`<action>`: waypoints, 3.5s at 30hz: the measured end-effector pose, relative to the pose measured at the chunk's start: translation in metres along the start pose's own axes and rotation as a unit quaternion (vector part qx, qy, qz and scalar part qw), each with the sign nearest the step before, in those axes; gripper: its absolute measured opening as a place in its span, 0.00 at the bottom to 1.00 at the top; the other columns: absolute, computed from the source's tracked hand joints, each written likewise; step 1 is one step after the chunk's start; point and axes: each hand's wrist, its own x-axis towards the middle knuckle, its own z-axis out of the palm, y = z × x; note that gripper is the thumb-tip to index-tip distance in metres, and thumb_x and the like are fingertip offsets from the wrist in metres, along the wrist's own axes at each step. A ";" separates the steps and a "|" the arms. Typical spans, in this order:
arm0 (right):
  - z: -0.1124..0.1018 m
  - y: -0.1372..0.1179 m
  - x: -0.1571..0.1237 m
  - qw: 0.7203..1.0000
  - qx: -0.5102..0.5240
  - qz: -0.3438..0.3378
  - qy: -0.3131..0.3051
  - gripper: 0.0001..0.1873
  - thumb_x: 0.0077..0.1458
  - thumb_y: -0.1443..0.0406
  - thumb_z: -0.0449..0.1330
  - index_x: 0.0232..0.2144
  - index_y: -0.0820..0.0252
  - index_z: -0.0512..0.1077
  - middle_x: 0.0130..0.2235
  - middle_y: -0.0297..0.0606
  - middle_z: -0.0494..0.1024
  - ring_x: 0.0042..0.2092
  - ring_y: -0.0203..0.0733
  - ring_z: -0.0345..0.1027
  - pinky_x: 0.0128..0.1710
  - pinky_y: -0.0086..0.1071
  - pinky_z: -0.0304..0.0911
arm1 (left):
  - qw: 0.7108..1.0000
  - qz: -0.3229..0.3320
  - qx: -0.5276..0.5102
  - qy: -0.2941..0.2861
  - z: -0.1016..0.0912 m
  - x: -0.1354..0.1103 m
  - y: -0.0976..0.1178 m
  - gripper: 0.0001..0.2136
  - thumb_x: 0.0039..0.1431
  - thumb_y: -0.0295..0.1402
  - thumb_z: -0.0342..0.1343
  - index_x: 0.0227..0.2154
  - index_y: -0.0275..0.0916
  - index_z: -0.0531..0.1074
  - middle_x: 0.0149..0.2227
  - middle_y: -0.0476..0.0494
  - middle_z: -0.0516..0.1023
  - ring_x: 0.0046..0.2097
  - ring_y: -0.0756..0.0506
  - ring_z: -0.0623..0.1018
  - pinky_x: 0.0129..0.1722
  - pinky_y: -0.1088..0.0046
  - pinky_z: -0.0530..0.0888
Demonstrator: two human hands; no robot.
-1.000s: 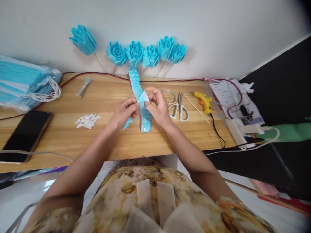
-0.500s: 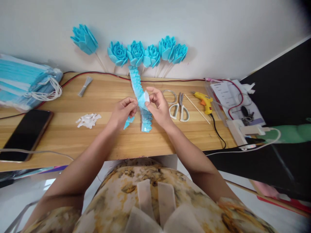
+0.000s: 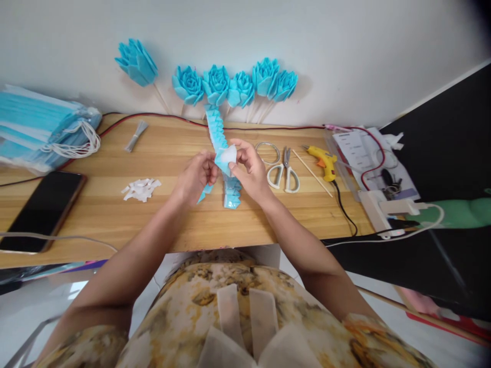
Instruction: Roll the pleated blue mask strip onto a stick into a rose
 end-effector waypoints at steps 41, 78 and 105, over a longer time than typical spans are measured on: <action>-0.001 -0.004 0.001 0.998 0.015 0.059 -0.022 0.26 0.60 0.55 0.64 0.59 0.51 0.67 0.33 0.30 0.73 0.35 0.40 0.69 0.39 0.37 0.69 | 0.971 0.140 0.192 0.008 -0.002 -0.008 0.000 0.13 0.63 0.37 0.60 0.24 0.39 0.70 0.20 0.53 0.66 0.23 0.53 0.62 0.23 0.76 0.60; 0.002 0.000 -0.001 0.998 0.034 0.047 -0.018 0.27 0.61 0.57 0.64 0.61 0.50 0.66 0.33 0.29 0.72 0.35 0.39 0.69 0.38 0.34 0.69 | 0.995 0.057 0.078 -0.031 -0.002 -0.002 -0.009 0.13 0.49 0.39 0.68 0.28 0.40 0.70 0.17 0.56 0.65 0.19 0.54 0.61 0.20 0.76 0.57; -0.012 -0.008 0.003 0.965 -0.210 -0.145 -0.055 0.05 0.64 0.64 0.64 0.40 0.48 0.81 0.63 0.38 0.72 0.65 0.53 0.64 0.64 0.52 0.61 | 1.000 -0.006 -0.013 -0.014 -0.002 -0.005 0.006 0.12 0.57 0.28 0.64 0.24 0.38 0.66 0.16 0.56 0.63 0.18 0.55 0.62 0.20 0.80 0.59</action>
